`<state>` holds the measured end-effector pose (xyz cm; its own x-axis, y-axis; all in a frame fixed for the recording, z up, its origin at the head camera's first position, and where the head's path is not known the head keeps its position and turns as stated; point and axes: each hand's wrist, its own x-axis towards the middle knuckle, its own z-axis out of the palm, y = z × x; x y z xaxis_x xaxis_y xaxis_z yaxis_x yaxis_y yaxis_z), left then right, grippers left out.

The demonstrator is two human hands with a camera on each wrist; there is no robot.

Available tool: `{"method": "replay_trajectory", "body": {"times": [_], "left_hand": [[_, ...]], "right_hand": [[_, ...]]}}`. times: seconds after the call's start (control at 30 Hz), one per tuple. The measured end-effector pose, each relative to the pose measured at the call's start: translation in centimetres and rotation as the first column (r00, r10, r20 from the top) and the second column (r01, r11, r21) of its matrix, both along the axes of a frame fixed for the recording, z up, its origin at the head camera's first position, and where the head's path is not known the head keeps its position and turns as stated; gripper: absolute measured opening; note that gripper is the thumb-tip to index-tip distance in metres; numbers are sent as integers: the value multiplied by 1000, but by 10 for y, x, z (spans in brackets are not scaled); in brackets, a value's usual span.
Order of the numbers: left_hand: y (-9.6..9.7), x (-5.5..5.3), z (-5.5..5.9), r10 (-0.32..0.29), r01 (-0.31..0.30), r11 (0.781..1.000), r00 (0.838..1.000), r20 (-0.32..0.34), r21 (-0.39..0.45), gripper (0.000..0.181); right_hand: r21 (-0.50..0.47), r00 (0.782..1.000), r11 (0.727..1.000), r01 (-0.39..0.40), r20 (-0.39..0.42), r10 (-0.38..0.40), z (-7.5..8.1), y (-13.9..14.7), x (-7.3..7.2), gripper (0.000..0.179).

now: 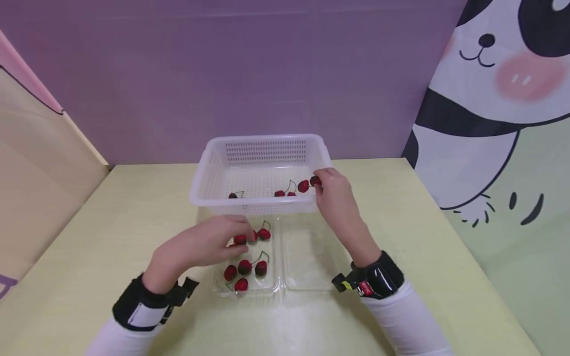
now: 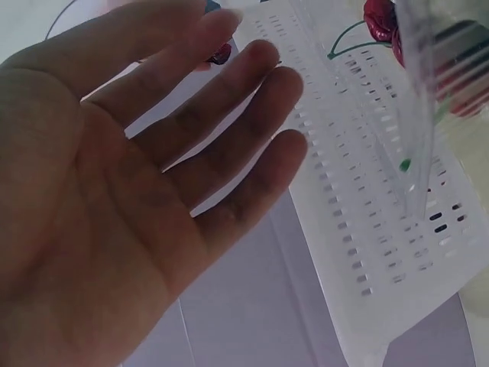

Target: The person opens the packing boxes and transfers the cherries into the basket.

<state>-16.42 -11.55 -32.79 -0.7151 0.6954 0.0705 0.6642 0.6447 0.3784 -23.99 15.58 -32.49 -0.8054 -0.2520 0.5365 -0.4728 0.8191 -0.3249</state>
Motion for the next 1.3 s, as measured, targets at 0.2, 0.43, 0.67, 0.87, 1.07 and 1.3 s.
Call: {"method": "replay_trajectory", "body": {"times": [0.2,0.43,0.67,0.87,1.07,1.3], "left_hand": [[4,3,-1,-6,18,995,993,116,-101,16],[8,6,-2,58,-18,990,958,280,-142,23],[12,9,-5,84,-27,984,940,332,-174,24],[15,12,-7,122,-47,974,933,338,-223,24],[17,14,-9,152,-67,966,927,342,-250,28],[19,13,-13,173,-80,960,923,344,-268,32]], "right_hand": [[23,1000,999,25,18,-25,-1,2,-2,25],[35,998,998,44,35,-45,-1,2,-2,24],[44,998,998,42,46,-44,-3,3,-3,24],[33,998,998,45,40,-47,-5,5,-4,23],[-1,999,999,44,15,-44,-6,7,-6,22],[-15,999,999,40,23,-40,-7,7,-8,20]]}}
